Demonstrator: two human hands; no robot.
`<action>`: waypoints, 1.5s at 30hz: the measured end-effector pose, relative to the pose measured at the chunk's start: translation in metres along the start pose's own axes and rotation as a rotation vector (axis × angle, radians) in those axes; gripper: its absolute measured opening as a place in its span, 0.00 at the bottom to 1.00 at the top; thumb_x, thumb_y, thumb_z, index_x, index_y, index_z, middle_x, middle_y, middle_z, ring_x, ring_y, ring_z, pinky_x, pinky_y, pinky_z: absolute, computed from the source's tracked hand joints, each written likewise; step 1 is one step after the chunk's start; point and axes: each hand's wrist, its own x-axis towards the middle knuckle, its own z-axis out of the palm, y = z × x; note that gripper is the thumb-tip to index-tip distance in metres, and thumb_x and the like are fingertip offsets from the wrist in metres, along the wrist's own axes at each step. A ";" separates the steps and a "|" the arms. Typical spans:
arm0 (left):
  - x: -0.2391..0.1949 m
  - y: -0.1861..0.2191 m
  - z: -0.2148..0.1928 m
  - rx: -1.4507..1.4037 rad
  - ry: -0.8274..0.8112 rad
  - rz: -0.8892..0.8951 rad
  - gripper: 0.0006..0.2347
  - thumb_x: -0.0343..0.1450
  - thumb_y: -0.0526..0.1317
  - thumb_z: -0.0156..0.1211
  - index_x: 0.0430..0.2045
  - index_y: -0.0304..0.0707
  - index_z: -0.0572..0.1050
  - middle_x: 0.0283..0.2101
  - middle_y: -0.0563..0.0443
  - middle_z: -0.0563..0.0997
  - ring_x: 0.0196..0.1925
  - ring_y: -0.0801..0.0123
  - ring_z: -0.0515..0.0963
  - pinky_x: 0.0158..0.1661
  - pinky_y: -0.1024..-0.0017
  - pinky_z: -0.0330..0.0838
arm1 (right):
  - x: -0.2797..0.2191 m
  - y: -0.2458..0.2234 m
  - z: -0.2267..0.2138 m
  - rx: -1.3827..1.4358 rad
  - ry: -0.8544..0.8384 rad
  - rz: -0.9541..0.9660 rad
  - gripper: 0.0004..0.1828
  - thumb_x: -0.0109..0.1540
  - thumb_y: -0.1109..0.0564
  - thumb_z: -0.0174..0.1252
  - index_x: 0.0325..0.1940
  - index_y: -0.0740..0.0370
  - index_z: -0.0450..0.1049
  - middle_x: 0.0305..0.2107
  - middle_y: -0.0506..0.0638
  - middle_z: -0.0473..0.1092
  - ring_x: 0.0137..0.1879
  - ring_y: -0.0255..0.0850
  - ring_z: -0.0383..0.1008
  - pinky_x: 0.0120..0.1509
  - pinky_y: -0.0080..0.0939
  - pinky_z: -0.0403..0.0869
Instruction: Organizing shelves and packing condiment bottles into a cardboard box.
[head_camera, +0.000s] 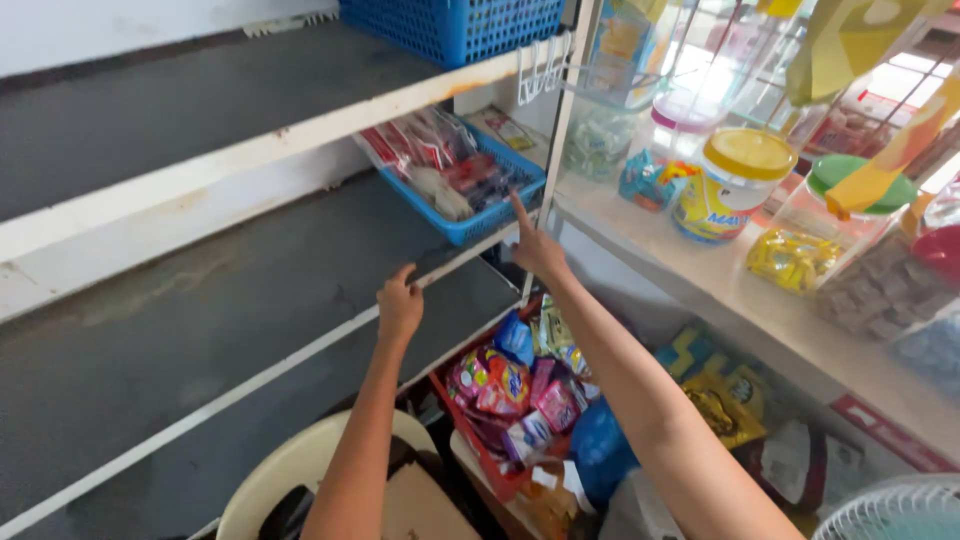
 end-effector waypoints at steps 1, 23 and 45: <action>-0.015 0.000 -0.006 0.015 0.000 0.039 0.17 0.70 0.31 0.55 0.55 0.35 0.75 0.55 0.35 0.78 0.58 0.44 0.76 0.55 0.57 0.72 | -0.010 0.003 0.003 0.017 -0.008 -0.006 0.57 0.61 0.53 0.58 0.80 0.27 0.26 0.47 0.71 0.75 0.53 0.68 0.76 0.54 0.67 0.73; -0.373 -0.052 0.079 -1.695 -0.396 -0.696 0.29 0.77 0.56 0.42 0.65 0.30 0.66 0.66 0.35 0.71 0.66 0.53 0.70 0.64 0.62 0.62 | -0.412 -0.039 0.166 0.891 -0.045 -0.560 0.23 0.75 0.47 0.41 0.69 0.60 0.70 0.70 0.60 0.63 0.83 0.55 0.52 0.86 0.55 0.48; -0.401 -0.044 -0.002 -0.324 0.042 -0.555 0.20 0.79 0.46 0.44 0.67 0.47 0.67 0.73 0.37 0.61 0.76 0.40 0.54 0.71 0.44 0.48 | -0.429 -0.091 0.074 1.806 -0.507 0.314 0.41 0.69 0.32 0.37 0.78 0.60 0.55 0.70 0.48 0.63 0.75 0.40 0.61 0.78 0.43 0.55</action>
